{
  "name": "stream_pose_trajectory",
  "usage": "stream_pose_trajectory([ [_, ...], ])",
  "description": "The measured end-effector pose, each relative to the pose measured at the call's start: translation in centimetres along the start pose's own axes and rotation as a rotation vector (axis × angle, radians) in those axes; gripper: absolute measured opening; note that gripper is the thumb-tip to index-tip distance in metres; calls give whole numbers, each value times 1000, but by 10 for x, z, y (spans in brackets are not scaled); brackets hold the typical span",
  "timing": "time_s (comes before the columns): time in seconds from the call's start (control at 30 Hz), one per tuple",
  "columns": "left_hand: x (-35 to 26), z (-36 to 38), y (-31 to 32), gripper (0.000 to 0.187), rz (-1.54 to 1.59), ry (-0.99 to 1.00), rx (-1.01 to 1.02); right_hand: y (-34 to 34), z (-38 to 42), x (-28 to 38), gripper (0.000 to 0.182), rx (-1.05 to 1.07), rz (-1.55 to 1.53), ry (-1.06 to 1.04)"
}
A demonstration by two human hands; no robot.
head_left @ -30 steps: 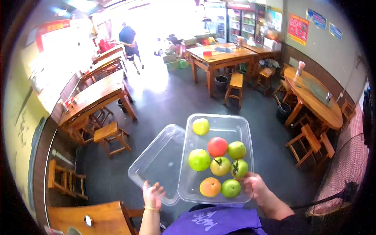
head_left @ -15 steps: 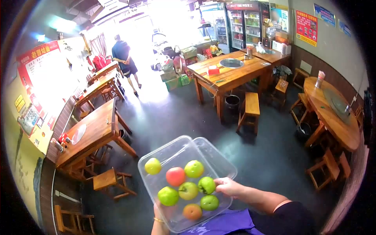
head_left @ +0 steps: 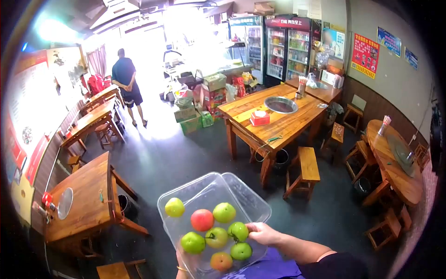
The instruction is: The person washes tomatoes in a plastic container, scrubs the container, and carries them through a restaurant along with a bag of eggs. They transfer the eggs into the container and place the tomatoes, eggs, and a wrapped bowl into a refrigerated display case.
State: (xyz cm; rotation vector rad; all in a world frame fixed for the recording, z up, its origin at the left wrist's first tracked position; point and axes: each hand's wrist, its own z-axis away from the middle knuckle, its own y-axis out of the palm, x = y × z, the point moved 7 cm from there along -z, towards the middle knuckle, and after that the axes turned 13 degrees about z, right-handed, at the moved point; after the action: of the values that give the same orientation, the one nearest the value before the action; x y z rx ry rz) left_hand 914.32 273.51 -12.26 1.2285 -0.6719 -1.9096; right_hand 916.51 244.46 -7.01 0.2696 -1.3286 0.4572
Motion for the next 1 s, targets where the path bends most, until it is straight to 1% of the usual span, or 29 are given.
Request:
stream_pose_trajectory([
  [0.07, -20, -48, 54, 41, -96, 34, 10, -32, -45, 9, 42, -100, -40, -14],
  [0.1, -20, -90, 43, 43, -169, 41, 65, -46, -69, 14, 42, -116, -63, -4],
  [0.13, -22, -119, 50, 45, -151, 14, 56, -61, -90, 20, 42, -130, -87, 10],
  [0.2, -28, -176, 67, 47, -121, -37, 34, -88, -137, 38, 43, -97, -96, 24],
  [0.23, -31, -207, 60, 47, -64, -43, 40, -103, -169, 46, 43, -78, -100, 18],
  [0.27, -35, -240, 45, 47, -10, -41, 55, -119, -211, 24, 43, -72, -72, -43],
  [0.3, -49, -285, 52, 47, 39, -38, 78, -140, -250, 40, 44, -51, -64, -61],
  [0.33, -66, -311, 69, 46, 47, 84, -25, -149, -282, 54, 44, -32, -76, -72],
  [0.37, -79, -320, 107, 46, 78, 105, -10, -164, -309, 78, 46, 44, -25, -95],
  [0.43, -101, -356, 135, 46, 101, 130, -7, -185, -372, 83, 46, 131, -103, -60],
  [0.47, -116, -386, 124, 46, 84, 134, -14, -193, -398, 99, 45, 161, -126, -15],
  [0.5, -130, -410, 109, 46, 76, 137, -20, -196, -436, 89, 44, 198, -154, -64],
  [0.53, -147, -426, 103, 46, 150, 135, -91, -193, -461, 98, 47, 219, -135, -58],
  [0.6, -173, -465, 123, 44, 210, 135, -114, -202, -520, 107, 48, 224, -82, -63],
  [0.7, -213, -556, 123, 45, 90, 180, -154, -229, -617, 110, 50, 203, -170, -44],
  [0.73, -226, -577, 137, 45, 28, 201, -164, -233, -642, 117, 50, 193, -211, -28],
  [0.77, -238, -601, 154, 44, -34, 222, -167, -242, -658, 124, 51, 133, -166, 16],
  [0.8, -257, -634, 169, 43, -94, 241, -157, -251, -683, 135, 51, 121, -184, -4],
  [0.83, -268, -670, 167, 41, -68, 221, -154, -258, -711, 129, 48, 73, -235, -22],
  [0.87, -273, -701, 179, 40, -59, 167, -119, -273, -738, 124, 45, 29, -267, -31],
  [0.93, -293, -771, 223, 39, -50, 72, -47, -312, -777, 155, 47, -48, -141, -9],
  [0.97, -292, -804, 235, 38, 75, -31, -37, -325, -788, 164, 48, -82, -104, 14],
  [1.0, -302, -818, 260, 36, -52, -90, -29, -338, -801, 162, 50, -127, -80, -13],
])
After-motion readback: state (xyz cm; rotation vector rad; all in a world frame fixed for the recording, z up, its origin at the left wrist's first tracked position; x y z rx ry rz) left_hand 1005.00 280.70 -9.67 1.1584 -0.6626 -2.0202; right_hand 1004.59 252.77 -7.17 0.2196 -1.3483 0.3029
